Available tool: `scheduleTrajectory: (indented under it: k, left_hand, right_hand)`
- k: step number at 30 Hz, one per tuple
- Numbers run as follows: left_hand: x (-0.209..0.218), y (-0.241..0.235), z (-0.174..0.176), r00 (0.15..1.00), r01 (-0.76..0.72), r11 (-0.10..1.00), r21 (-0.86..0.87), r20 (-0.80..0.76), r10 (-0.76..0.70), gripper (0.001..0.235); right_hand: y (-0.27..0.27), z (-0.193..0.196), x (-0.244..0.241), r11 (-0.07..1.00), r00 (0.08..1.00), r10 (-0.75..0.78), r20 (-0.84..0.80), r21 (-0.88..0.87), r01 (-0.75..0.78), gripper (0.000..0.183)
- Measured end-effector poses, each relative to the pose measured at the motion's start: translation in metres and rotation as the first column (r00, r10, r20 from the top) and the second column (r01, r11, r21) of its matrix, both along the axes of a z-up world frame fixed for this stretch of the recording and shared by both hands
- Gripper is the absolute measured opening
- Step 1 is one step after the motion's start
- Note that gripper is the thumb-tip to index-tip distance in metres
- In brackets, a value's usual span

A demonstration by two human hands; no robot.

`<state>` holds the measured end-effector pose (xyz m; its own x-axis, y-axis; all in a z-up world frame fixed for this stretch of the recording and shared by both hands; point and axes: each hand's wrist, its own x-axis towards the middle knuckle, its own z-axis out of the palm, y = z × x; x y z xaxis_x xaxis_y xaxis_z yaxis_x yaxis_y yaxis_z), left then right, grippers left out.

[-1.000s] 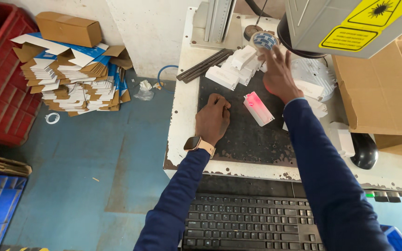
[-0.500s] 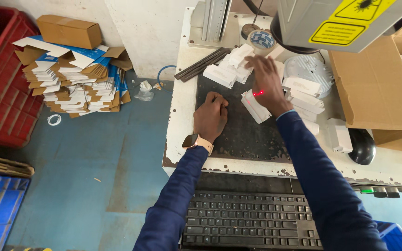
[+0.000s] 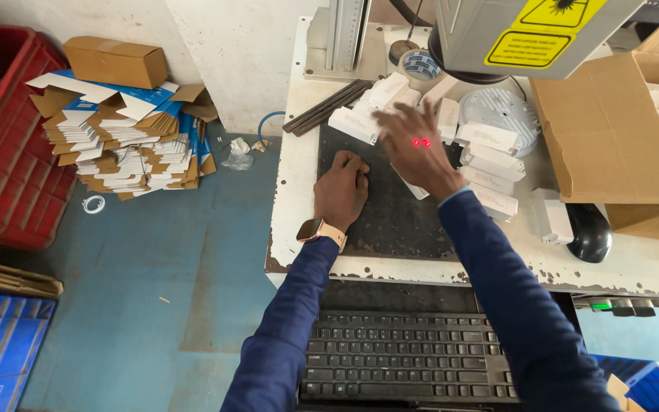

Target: The person repeatedly places small white plastic parts under a laser marking machine, aligns them with a red dot, and operates the machine to mark each part. After each cycle, the marked part is moved aside and a new part is positioned for marking.

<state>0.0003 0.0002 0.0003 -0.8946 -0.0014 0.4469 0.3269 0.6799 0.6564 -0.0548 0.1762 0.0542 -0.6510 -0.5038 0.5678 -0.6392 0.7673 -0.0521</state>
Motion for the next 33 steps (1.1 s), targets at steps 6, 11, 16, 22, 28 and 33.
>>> scheduleTrajectory:
  k: [6,11,16,22,28,33]
  left_hand:
    - [-0.002,0.000,-0.002,1.000,0.003,1.000,0.008,-0.013,-0.003,0.004]
    - [0.000,-0.001,-0.006,0.996,0.018,1.000,0.007,-0.084,-0.017,0.007]
    - [0.003,-0.001,-0.008,0.986,0.030,0.999,0.022,-0.163,-0.026,0.006]
    - [0.002,-0.002,-0.007,0.999,0.040,0.999,0.025,-0.019,-0.039,0.010]
    - [0.005,-0.005,-0.006,0.972,0.103,0.993,-0.061,-0.204,-0.114,0.012]
    - [0.008,-0.004,-0.002,0.966,0.131,0.990,-0.059,-0.217,-0.140,0.020]
  right_hand:
    - [0.021,-0.014,0.048,0.952,0.951,-0.300,0.072,0.079,0.294,0.040]
    - [0.023,-0.013,0.050,0.910,0.896,-0.381,-0.228,0.080,0.407,0.053]
    - [0.067,0.011,0.068,0.885,0.857,-0.463,-0.227,-0.177,0.431,0.036]
    - [0.150,-0.015,0.152,0.420,0.391,-0.883,0.258,0.066,0.905,0.025]
    - [0.184,-0.040,0.174,0.454,0.449,-0.890,0.086,0.054,0.890,0.038]
    - [0.162,0.001,0.200,0.505,0.525,-0.802,0.286,-0.147,0.851,0.040]
